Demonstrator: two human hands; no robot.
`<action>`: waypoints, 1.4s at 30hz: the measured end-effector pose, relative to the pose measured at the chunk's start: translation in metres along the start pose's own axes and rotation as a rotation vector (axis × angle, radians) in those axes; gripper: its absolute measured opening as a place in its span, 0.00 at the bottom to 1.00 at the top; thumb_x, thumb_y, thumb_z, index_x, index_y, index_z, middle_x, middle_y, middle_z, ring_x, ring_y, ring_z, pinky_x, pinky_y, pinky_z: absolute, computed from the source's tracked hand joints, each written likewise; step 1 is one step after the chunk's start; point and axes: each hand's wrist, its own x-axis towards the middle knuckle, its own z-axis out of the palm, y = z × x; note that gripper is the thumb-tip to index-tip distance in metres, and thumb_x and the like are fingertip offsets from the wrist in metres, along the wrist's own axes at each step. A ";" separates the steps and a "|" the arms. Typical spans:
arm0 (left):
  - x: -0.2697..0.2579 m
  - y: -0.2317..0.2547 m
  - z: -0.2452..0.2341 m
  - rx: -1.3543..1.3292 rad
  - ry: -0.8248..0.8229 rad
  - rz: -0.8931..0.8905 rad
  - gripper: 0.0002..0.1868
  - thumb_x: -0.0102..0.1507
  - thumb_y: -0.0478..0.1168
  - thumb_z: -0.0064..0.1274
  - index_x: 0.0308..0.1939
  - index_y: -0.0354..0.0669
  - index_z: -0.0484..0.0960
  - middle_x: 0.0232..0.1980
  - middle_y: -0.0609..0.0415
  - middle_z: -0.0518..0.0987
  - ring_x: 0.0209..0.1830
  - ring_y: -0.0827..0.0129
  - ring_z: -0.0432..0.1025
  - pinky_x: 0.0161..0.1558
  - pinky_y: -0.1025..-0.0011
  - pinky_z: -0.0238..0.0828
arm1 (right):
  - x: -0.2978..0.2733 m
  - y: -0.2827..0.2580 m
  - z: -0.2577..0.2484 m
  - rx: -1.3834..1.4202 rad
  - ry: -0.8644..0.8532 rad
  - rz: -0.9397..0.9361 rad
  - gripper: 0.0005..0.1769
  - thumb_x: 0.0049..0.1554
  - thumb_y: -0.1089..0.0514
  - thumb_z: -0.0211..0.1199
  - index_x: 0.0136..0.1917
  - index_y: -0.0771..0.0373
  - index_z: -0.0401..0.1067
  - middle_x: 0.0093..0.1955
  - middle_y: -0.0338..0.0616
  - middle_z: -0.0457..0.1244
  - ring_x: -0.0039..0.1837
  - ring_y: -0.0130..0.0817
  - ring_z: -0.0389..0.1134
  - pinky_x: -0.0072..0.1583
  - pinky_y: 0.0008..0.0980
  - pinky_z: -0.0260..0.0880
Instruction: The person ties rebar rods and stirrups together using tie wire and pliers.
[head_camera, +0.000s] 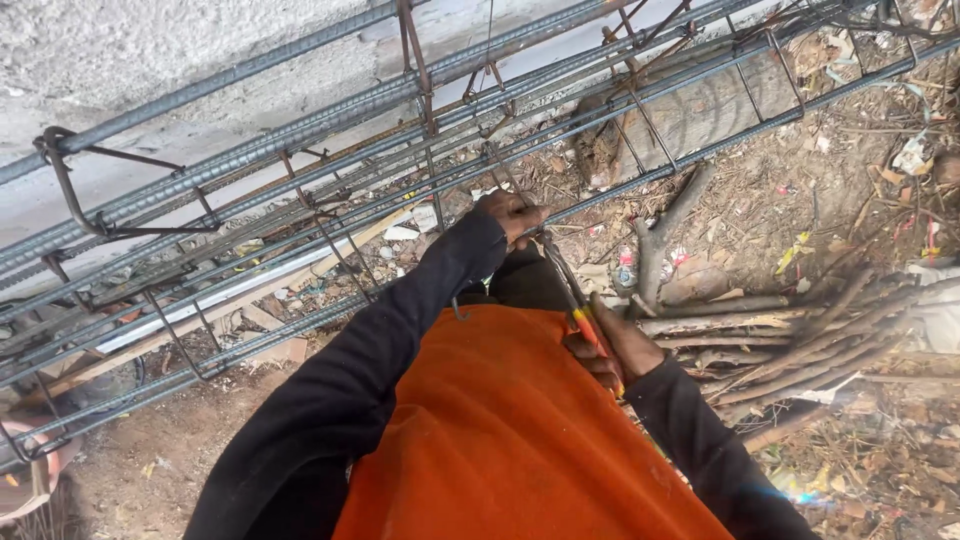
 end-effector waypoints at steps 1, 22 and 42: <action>-0.010 0.003 0.003 0.264 0.117 0.102 0.18 0.68 0.50 0.56 0.44 0.37 0.84 0.21 0.54 0.76 0.17 0.71 0.67 0.24 0.68 0.66 | -0.006 -0.002 0.016 -0.141 0.131 -0.017 0.29 0.65 0.27 0.44 0.51 0.53 0.66 0.30 0.32 0.54 0.24 0.19 0.48 0.23 0.22 0.46; 0.002 -0.014 0.082 1.326 -0.090 0.909 0.08 0.65 0.40 0.46 0.36 0.46 0.80 0.29 0.46 0.82 0.33 0.55 0.79 0.46 0.57 0.73 | -0.144 -0.001 -0.042 -1.414 0.860 -0.356 0.19 0.58 0.42 0.63 0.55 0.54 0.75 0.36 0.40 0.68 0.34 0.29 0.68 0.36 0.31 0.69; -0.006 -0.026 0.081 1.230 -0.021 1.042 0.01 0.59 0.39 0.52 0.33 0.49 0.77 0.33 0.53 0.77 0.39 0.58 0.75 0.49 0.59 0.68 | -0.006 0.016 -0.017 -2.120 1.082 -0.301 0.27 0.70 0.36 0.42 0.61 0.59 0.66 0.34 0.46 0.68 0.34 0.40 0.69 0.39 0.42 0.71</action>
